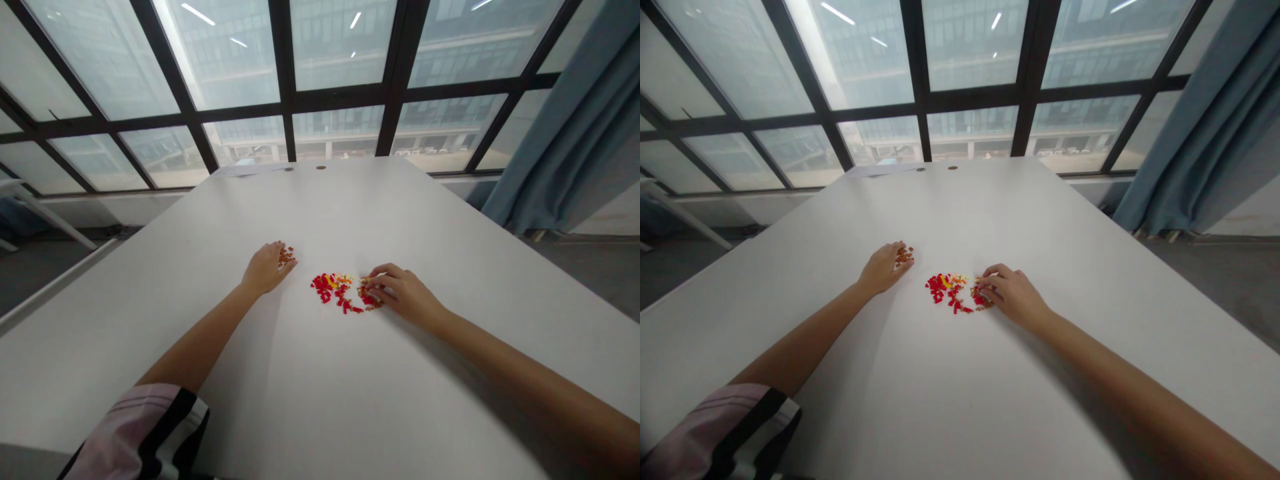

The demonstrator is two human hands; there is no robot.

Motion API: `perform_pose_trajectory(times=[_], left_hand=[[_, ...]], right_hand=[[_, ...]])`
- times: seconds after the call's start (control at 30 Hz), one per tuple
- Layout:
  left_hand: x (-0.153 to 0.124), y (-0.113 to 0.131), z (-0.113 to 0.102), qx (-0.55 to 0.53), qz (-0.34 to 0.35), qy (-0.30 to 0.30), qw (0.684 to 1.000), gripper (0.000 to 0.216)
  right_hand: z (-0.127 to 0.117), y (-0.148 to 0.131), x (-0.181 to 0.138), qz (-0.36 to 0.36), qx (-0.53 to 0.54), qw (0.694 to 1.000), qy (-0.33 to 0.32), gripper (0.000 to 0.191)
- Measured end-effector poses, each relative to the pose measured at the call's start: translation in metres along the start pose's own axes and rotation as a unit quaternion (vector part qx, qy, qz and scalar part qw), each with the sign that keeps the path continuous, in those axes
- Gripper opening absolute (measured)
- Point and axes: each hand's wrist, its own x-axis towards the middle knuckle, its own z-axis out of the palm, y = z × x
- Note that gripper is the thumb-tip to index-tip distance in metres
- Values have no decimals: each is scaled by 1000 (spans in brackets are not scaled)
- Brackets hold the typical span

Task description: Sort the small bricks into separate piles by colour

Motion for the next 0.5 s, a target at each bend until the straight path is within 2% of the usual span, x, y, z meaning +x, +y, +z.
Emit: perform_pose_trajectory(times=[0.3, 0.4, 0.5], left_hand=[[-1, 11, -13, -18, 18, 49, 998, 29], [-1, 31, -18, -33, 25, 57, 997, 21], [0, 67, -21, -65, 46, 48, 996, 26]], right_hand=[[7, -4, 1, -15, 45, 996, 71, 21], [4, -7, 9, -18, 59, 995, 83, 18], [5, -12, 18, -18, 75, 993, 94, 17]])
